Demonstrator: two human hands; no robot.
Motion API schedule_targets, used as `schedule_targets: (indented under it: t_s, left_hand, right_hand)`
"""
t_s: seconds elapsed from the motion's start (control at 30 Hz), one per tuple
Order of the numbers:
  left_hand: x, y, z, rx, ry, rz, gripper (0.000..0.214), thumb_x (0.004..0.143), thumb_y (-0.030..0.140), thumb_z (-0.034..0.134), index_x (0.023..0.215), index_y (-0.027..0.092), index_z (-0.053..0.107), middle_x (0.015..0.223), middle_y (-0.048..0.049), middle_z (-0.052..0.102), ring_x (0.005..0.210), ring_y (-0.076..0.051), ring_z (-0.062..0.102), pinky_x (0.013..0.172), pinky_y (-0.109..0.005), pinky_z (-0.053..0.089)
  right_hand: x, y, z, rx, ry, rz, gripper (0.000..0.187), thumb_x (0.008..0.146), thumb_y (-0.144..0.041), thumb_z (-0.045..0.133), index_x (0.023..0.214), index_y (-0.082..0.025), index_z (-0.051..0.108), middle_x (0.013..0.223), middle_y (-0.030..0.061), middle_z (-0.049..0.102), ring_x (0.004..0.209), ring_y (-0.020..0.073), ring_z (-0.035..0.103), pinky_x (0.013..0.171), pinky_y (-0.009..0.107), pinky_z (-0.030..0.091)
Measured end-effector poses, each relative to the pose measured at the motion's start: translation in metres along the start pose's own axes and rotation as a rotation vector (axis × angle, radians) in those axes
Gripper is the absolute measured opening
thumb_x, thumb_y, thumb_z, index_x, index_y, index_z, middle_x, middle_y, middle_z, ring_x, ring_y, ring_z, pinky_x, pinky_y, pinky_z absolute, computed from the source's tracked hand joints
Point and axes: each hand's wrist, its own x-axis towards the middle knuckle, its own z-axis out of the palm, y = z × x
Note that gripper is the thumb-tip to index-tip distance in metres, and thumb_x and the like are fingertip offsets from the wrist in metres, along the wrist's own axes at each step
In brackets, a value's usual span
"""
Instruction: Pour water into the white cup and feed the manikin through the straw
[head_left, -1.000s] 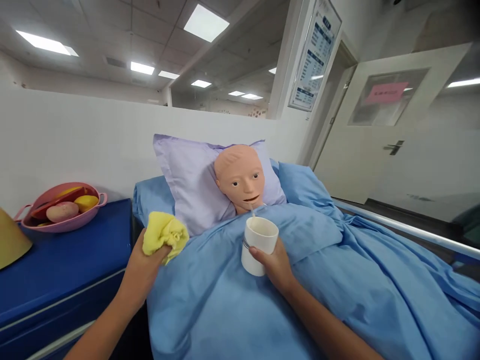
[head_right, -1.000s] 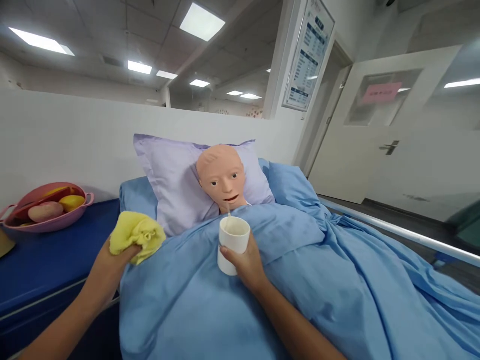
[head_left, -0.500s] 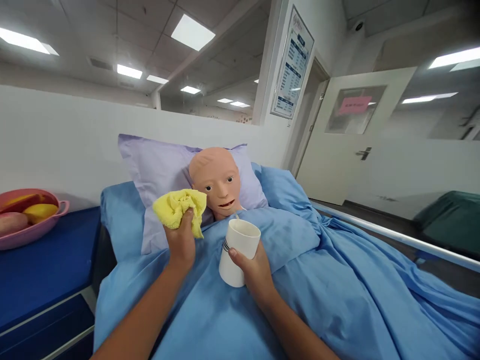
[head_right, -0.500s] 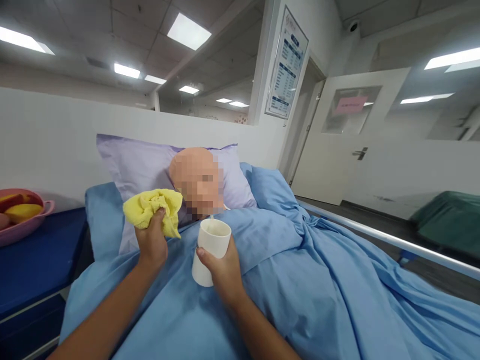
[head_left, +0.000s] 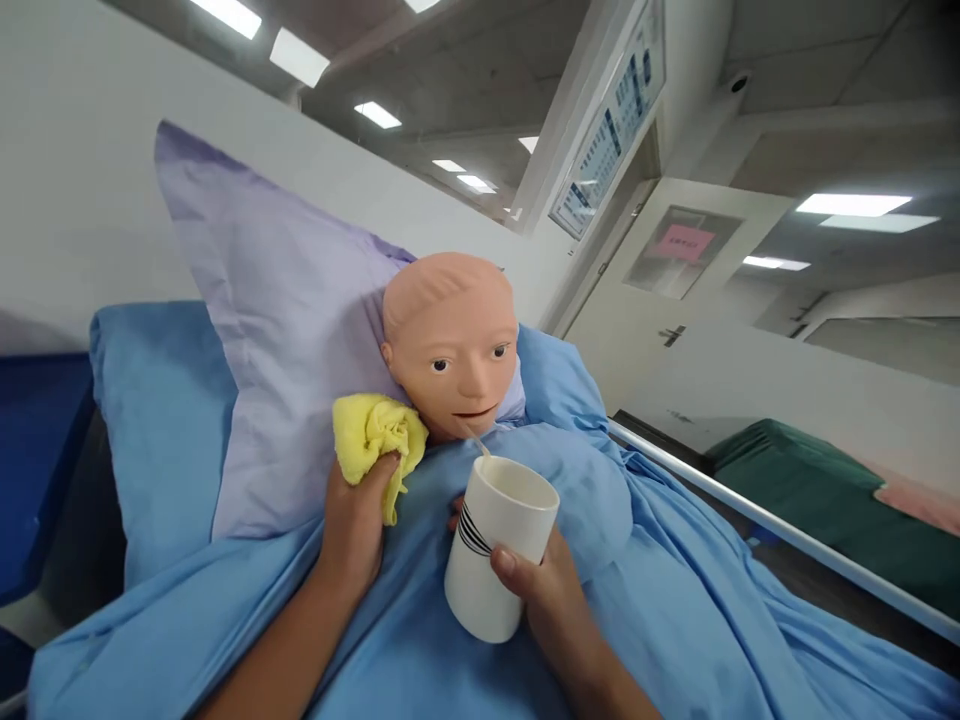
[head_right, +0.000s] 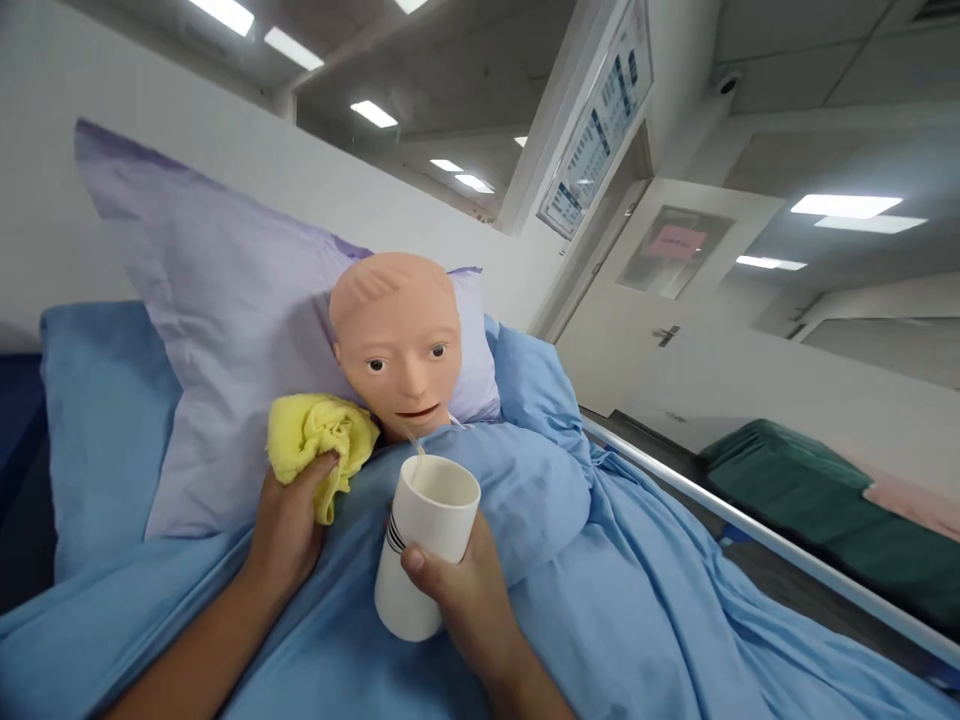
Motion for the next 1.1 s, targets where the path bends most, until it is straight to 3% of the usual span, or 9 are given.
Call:
schedule_targets:
  t_s: [0.23,0.4,0.6,0.93,1.1]
  left_hand:
    - [-0.002,0.001,0.0,-0.208,-0.031,-0.021,0.046,0.078,0.042,0.077,0.118,0.022,0.065,0.115,-0.0052,0.072,0.104,-0.025,0.068,0.087,-0.035,0.056]
    - [-0.003,0.005,0.002,-0.312,-0.06,-0.025,0.049,0.08,0.051,0.075,0.119,0.022,0.067,0.119,-0.0057,0.071,0.11,-0.025,0.067,0.089,-0.032,0.056]
    - [-0.005,0.01,0.003,-0.351,-0.071,-0.016,0.048,0.082,0.049,0.074,0.122,0.022,0.067,0.121,-0.0057,0.071,0.109,-0.023,0.067,0.093,-0.032,0.053]
    - [-0.005,0.014,0.008,-0.379,-0.07,0.014,0.043,0.082,0.041,0.076,0.119,0.021,0.068,0.119,-0.0064,0.072,0.111,-0.022,0.066,0.099,-0.034,0.052]
    - [-0.005,0.013,0.007,-0.356,-0.082,0.004,0.042,0.082,0.039,0.076,0.118,0.019,0.068,0.118,-0.0073,0.072,0.11,-0.023,0.067,0.099,-0.034,0.053]
  right_hand:
    - [-0.002,-0.001,0.011,0.037,0.024,-0.021,0.061,0.065,-0.063,0.081,0.105,-0.019,0.069,0.091,0.0096,0.073,0.079,0.0261,0.069,0.068,0.036,0.058]
    - [0.008,-0.003,0.003,0.055,0.04,-0.028,0.057,0.071,-0.061,0.078,0.106,-0.017,0.069,0.095,0.0112,0.073,0.081,0.0255,0.069,0.069,0.036,0.057]
    - [0.023,-0.001,-0.005,-0.019,-0.069,-0.056,0.06,0.07,-0.06,0.079,0.113,-0.02,0.067,0.098,0.0083,0.071,0.087,0.0241,0.066,0.073,0.034,0.055]
    - [0.025,-0.002,-0.004,0.104,-0.213,-0.096,0.057,0.073,-0.053,0.08,0.116,-0.02,0.064,0.099,0.0062,0.069,0.084,0.0206,0.064,0.068,0.029,0.051]
    - [0.022,-0.007,0.0,0.1,-0.186,-0.119,0.053,0.074,-0.051,0.08,0.113,-0.02,0.063,0.095,0.0034,0.068,0.08,0.0181,0.062,0.069,0.029,0.051]
